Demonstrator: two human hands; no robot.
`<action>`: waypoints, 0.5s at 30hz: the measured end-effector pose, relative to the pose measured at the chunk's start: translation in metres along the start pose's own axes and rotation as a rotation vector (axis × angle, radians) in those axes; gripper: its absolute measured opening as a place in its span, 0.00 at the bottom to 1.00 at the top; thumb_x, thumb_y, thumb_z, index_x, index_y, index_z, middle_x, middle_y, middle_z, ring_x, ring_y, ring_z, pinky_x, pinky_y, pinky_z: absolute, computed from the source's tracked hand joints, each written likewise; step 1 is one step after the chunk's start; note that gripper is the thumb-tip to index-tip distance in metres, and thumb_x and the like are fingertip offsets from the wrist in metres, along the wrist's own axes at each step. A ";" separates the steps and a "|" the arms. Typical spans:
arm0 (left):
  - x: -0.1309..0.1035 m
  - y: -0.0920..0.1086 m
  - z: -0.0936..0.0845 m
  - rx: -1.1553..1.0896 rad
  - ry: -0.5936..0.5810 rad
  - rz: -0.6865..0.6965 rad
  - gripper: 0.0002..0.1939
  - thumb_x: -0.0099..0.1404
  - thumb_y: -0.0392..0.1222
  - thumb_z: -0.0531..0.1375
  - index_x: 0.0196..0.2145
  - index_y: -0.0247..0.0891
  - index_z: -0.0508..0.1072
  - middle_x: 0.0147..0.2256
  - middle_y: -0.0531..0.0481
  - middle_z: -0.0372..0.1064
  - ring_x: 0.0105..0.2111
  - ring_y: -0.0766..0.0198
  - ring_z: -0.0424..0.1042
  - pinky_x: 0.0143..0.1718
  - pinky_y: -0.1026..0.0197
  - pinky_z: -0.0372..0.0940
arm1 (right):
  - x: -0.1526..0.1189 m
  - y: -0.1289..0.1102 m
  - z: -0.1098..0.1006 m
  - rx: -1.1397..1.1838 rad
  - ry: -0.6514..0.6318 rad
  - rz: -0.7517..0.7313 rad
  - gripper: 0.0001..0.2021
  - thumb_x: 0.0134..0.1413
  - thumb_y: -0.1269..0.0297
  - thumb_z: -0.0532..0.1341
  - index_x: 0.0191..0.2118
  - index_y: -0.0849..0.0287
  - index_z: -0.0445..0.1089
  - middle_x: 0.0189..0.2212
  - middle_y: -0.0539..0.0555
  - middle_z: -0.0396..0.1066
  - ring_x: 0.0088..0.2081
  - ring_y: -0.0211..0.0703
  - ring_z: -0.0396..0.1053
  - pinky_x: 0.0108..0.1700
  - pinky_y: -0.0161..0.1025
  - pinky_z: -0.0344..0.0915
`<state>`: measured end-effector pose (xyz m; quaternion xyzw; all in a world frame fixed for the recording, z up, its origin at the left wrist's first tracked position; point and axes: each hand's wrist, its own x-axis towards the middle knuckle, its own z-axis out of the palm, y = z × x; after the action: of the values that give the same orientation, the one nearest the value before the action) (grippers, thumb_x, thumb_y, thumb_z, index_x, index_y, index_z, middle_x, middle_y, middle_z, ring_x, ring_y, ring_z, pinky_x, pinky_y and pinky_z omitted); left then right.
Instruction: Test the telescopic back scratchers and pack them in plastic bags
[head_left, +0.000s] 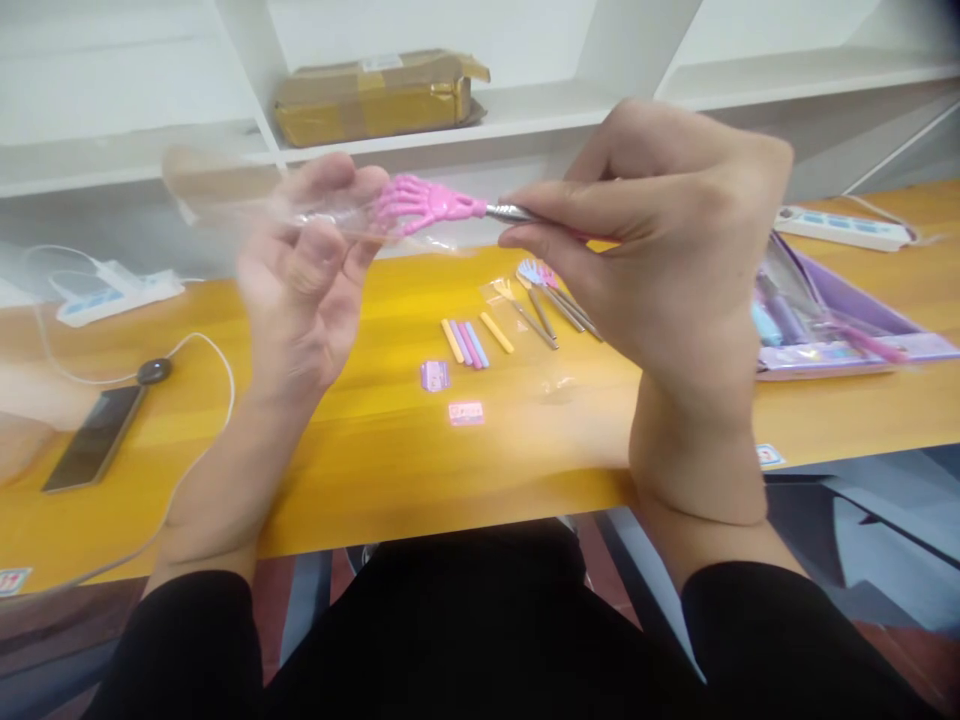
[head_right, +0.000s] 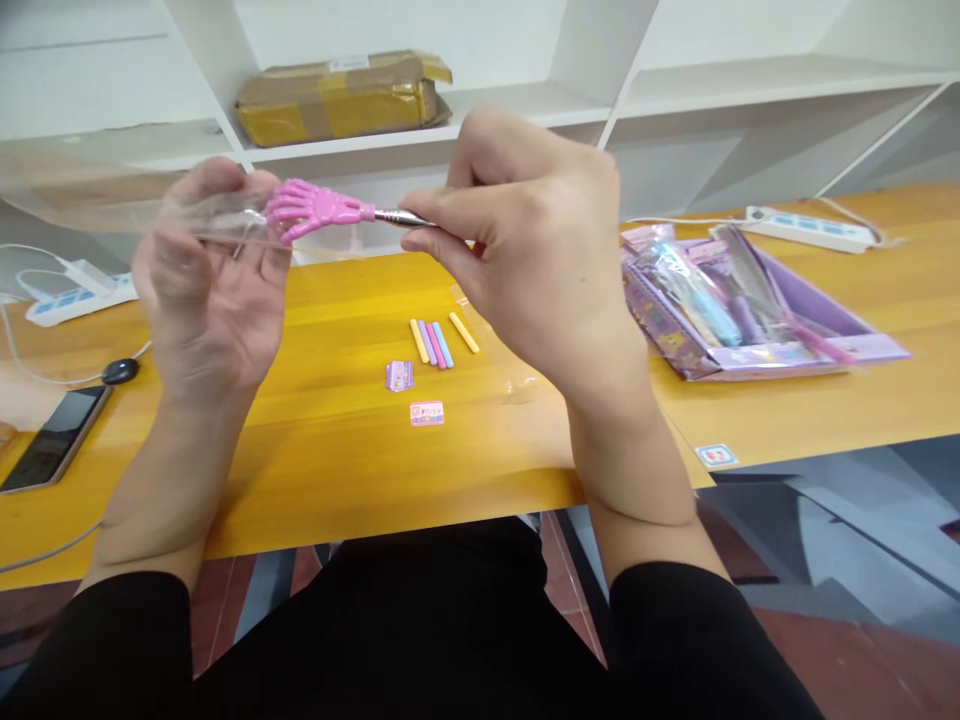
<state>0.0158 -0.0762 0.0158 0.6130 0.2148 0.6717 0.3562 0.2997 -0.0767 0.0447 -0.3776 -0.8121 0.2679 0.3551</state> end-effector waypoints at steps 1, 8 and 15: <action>-0.001 0.003 0.000 -0.029 -0.001 -0.042 0.36 0.62 0.74 0.80 0.56 0.49 0.84 0.57 0.59 0.84 0.81 0.36 0.62 0.81 0.44 0.69 | 0.001 -0.002 0.001 -0.062 0.058 0.012 0.31 0.76 0.30 0.60 0.71 0.39 0.78 0.47 0.66 0.79 0.61 0.76 0.72 0.33 0.53 0.68; 0.005 0.004 -0.006 -0.073 0.051 -0.168 0.10 0.70 0.42 0.75 0.49 0.47 0.87 0.60 0.47 0.84 0.81 0.40 0.64 0.79 0.44 0.72 | 0.008 -0.006 0.004 -0.013 -0.083 0.002 0.29 0.76 0.33 0.63 0.73 0.36 0.75 0.42 0.62 0.80 0.54 0.71 0.77 0.34 0.52 0.70; 0.007 -0.005 -0.015 -0.039 0.079 -0.180 0.12 0.73 0.45 0.75 0.53 0.54 0.86 0.64 0.52 0.84 0.80 0.46 0.67 0.78 0.44 0.73 | 0.007 0.002 -0.003 -0.013 -0.131 -0.043 0.34 0.73 0.32 0.64 0.78 0.36 0.70 0.42 0.62 0.80 0.53 0.72 0.77 0.34 0.54 0.70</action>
<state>0.0024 -0.0653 0.0149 0.5571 0.2701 0.6647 0.4181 0.2998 -0.0692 0.0482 -0.3438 -0.8434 0.2790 0.3045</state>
